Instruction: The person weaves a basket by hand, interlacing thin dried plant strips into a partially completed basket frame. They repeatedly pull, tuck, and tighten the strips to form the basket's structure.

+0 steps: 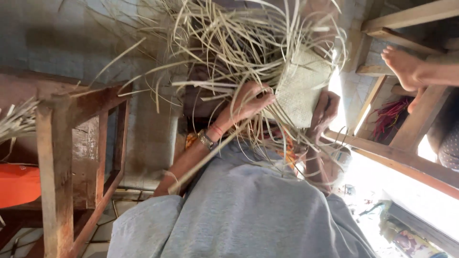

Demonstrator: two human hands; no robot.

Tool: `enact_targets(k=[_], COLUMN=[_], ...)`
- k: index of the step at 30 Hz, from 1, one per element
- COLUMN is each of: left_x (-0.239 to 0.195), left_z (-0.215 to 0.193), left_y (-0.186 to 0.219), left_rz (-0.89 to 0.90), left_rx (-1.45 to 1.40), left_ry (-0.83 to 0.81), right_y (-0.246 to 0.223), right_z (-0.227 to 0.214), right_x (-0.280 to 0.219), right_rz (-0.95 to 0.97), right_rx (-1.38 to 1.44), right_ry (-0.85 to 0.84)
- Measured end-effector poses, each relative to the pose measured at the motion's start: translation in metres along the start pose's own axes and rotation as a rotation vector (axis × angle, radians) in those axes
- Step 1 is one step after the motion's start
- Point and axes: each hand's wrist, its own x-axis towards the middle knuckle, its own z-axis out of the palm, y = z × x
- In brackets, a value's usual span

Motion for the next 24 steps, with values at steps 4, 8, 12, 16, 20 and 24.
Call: enact_targets(k=[4,8,12,16,20,24], left_x=[0.005,0.008,0.006,0.004,0.002,0.010], left_z=[0.004,0.001,-0.001,0.003,0.009,0.004], left_y=[-0.031,-0.024,-0.014,-0.026,-0.034,-0.023], left_rz=[-0.046,-0.111,-0.181,-0.247,-0.272,-0.363], left_rx=[-0.013,0.050,0.107,0.422,0.541,0.504], left_ry=[0.002,0.001,0.005,-0.034,0.016,-0.013], right_y=[0.000,0.008,0.001,0.003,0.005,-0.002], right_z=[0.004,0.010,0.012,0.016,0.016,0.014], right_x=[-0.002,0.000,0.008,0.009,0.009,0.009], right_rz=[0.029,0.075,0.083,0.033,0.025,0.008], right_rx=[-0.080,-0.112,-0.113,-0.179,-0.193,-0.196], right_ry=[0.059,0.071,0.072,0.057,0.066,0.074])
